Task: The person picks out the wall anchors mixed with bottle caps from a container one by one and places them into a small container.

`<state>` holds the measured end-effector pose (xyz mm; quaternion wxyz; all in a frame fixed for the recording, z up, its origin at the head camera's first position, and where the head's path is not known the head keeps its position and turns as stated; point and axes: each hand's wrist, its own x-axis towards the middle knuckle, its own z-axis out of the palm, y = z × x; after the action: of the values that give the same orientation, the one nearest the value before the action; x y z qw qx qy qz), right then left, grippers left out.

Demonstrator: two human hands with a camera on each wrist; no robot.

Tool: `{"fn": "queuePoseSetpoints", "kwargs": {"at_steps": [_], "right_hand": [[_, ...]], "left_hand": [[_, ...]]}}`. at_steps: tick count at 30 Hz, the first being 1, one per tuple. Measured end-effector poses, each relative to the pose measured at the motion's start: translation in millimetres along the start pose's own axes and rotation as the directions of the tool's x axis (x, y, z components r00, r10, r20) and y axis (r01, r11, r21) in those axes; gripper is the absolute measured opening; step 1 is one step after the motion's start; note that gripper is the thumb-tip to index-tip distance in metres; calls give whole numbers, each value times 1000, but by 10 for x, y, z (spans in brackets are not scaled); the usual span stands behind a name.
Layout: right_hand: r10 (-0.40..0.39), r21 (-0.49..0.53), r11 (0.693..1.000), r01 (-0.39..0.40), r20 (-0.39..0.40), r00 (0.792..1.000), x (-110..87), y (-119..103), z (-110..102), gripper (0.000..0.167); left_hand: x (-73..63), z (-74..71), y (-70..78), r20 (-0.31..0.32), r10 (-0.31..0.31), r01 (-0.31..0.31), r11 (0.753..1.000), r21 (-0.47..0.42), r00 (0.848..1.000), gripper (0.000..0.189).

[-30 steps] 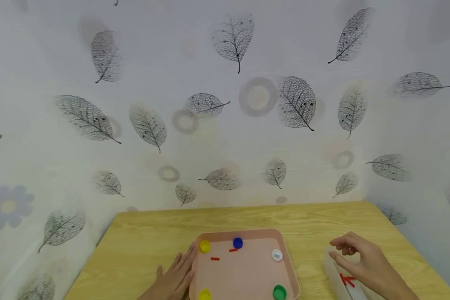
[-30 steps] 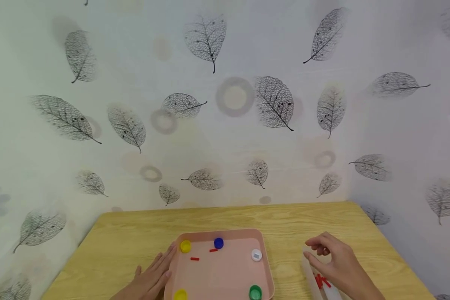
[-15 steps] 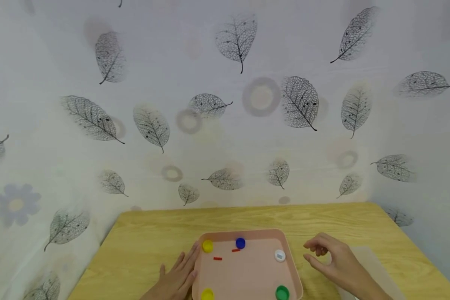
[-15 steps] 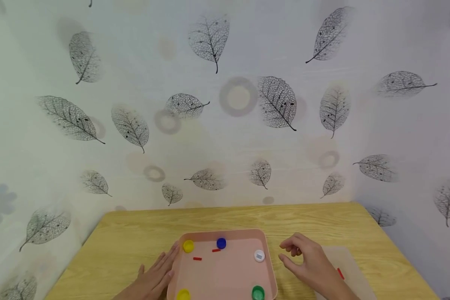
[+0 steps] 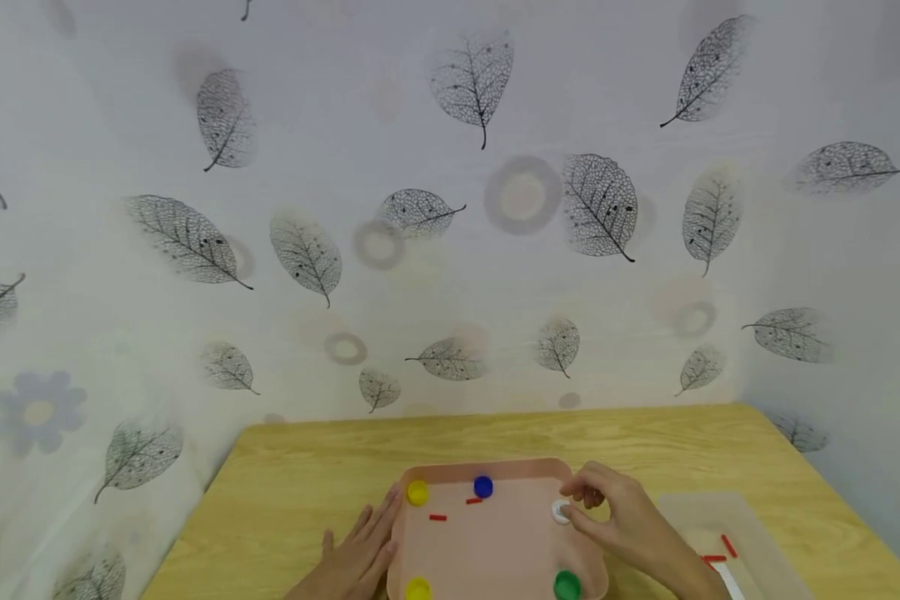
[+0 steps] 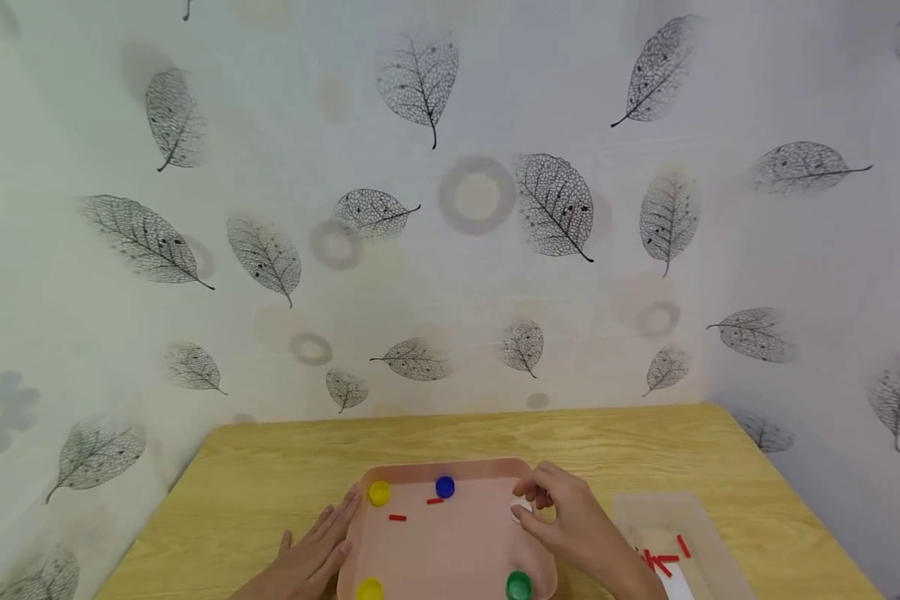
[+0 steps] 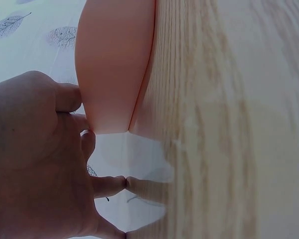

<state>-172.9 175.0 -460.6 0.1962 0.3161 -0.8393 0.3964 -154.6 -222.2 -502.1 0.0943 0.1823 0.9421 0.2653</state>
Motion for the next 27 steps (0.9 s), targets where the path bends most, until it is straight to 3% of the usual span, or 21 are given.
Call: {"fn": "queuePoseSetpoints", "kwargs": {"at_steps": [6, 13, 20, 27], "right_hand": [[-11, 42, 999, 11, 15, 1000, 101, -59, 191, 26], [16, 102, 994, -23, 73, 997, 206, -114, 386, 14], [-26, 123, 992, 19, 51, 998, 316, -157, 589, 15], [102, 174, 977, -124, 131, 986, 410, -217, 804, 12]], "left_hand": [[3, 9, -4, 1, -4, 4, 1000, 2, 1000, 61], [17, 1, 19, 9, -1, 1, 1000, -8, 1000, 61], [12, 9, 34, 16, -10, 11, 1000, -4, 1000, 61], [-8, -20, 39, 26, -27, 28, 1000, -6, 999, 62]]}}
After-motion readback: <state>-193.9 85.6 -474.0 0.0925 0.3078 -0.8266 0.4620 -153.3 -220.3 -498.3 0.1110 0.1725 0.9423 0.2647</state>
